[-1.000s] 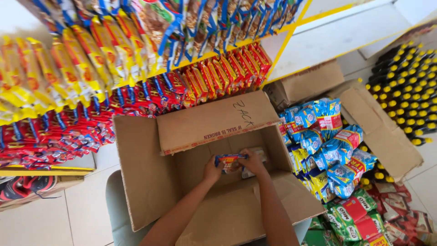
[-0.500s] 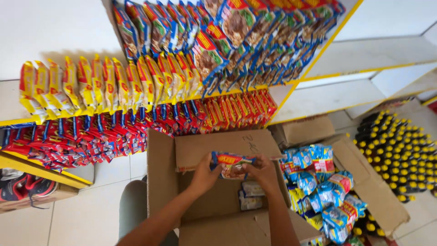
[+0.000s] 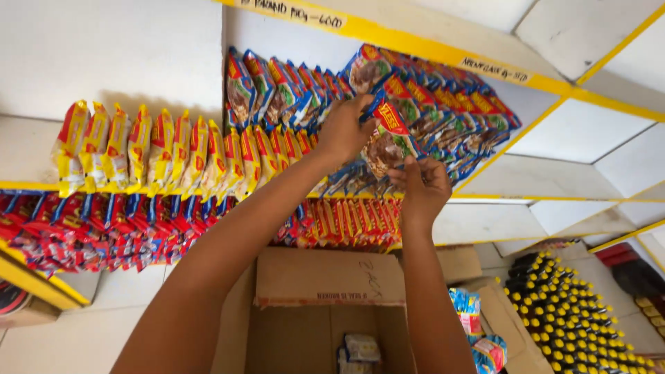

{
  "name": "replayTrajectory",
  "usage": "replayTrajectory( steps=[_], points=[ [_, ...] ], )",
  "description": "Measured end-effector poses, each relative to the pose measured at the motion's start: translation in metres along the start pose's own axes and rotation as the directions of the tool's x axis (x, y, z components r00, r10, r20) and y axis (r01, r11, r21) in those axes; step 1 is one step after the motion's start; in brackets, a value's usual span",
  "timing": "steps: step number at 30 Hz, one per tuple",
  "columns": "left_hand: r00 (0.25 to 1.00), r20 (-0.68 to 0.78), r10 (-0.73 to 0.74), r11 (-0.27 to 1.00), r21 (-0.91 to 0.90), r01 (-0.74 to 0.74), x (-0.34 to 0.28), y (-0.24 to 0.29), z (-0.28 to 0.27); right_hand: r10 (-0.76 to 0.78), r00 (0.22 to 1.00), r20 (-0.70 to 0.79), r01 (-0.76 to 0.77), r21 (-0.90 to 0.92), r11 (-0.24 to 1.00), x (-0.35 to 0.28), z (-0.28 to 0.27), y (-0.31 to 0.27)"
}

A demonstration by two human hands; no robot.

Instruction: Stock grocery items from cardboard boxes onto shelves in a grocery store.

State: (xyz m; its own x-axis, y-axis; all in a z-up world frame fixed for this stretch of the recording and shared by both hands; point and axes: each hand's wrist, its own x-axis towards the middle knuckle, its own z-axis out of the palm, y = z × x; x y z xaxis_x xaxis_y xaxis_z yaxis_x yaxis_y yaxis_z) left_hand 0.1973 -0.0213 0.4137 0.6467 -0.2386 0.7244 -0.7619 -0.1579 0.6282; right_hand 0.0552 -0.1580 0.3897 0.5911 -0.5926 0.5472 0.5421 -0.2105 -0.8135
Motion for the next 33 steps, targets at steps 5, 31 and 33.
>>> replayTrajectory(
  steps=[5,31,33],
  points=[
    [0.983,0.079,-0.168,0.984,0.068,0.162,0.059,-0.03,0.014,0.014,1.0,-0.002,-0.014,0.076,0.997,0.047,0.027,0.024],
    [0.983,0.176,-0.045,0.998,0.05,0.037,-0.006,-0.07,0.034,0.535,0.834,0.135,-0.399,-0.524,0.753,0.001,0.041,0.084],
    [0.946,0.302,-0.119,0.992,-0.008,0.128,-0.006,-0.068,0.035,0.519,0.841,0.153,-0.385,-0.505,0.773,0.003,0.046,0.098]
  ],
)
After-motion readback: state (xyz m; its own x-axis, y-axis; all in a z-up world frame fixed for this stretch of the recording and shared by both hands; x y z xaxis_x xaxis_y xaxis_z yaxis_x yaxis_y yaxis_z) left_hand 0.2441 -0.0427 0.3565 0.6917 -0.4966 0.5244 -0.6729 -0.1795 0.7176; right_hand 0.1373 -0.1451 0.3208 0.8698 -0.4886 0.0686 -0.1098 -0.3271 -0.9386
